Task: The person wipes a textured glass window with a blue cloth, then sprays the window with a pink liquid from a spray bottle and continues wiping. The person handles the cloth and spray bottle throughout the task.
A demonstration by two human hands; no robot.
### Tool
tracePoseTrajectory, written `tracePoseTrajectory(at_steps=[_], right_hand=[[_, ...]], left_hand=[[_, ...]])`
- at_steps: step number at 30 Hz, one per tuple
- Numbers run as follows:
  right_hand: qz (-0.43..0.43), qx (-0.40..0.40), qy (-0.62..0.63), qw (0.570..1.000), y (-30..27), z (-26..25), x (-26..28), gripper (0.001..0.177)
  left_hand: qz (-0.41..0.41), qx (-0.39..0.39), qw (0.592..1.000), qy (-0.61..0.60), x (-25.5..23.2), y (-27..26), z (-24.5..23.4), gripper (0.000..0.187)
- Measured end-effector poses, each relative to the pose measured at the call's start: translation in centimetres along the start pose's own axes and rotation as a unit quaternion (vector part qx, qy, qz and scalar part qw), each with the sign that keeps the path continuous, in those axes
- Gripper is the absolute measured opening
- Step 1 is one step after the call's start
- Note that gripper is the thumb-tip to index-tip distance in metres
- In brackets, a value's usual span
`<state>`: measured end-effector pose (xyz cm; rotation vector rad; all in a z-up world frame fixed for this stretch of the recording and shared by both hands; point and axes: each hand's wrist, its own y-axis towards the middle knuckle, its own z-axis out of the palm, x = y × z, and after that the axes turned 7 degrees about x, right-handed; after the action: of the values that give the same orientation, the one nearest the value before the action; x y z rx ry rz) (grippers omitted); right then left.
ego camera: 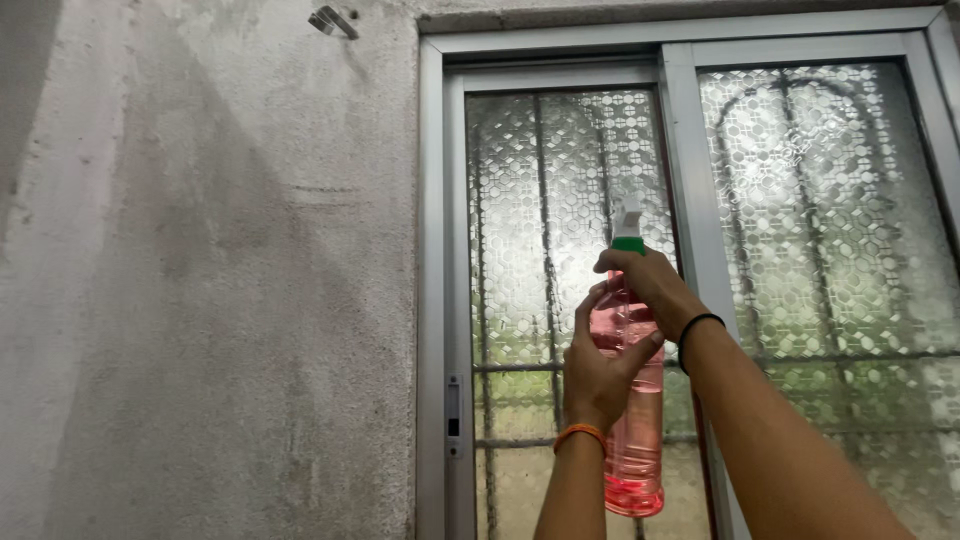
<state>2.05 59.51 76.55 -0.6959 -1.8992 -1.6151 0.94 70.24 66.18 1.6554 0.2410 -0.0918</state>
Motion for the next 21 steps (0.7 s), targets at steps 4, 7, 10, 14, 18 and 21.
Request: tracePoseTrajectory(at_steps=[4,7,10,14,18,21], right_hand=[[-0.009,-0.011,0.018,1.0,-0.3,-3.2,-1.1,0.038],[-0.019,-0.022,0.017,0.999,-0.4,-5.4,-2.2,0.037],[0.011,-0.056,-0.006,0.998,-0.1,-6.0,-2.7,0.035],[0.016,-0.005,-0.021,1.0,0.2,-3.8,-2.4,0.033],[0.005,0.037,-0.014,0.999,0.3,1.0,-1.9,0.034],[-0.019,0.065,-0.01,0.998,0.4,5.5,-1.3,0.035]], left_hand=[[-0.005,0.005,1.0,-0.003,0.5,0.1,2.6,0.09],[-0.024,0.03,0.999,0.005,1.2,0.0,4.3,0.088],[-0.042,0.031,0.996,-0.067,1.5,-0.3,5.0,0.089],[0.014,-0.005,0.999,-0.049,1.5,-1.0,3.7,0.085],[-0.006,-0.007,0.998,-0.063,1.1,-1.9,-0.2,0.086],[-0.015,-0.042,0.999,0.02,0.2,-2.8,-4.3,0.086]])
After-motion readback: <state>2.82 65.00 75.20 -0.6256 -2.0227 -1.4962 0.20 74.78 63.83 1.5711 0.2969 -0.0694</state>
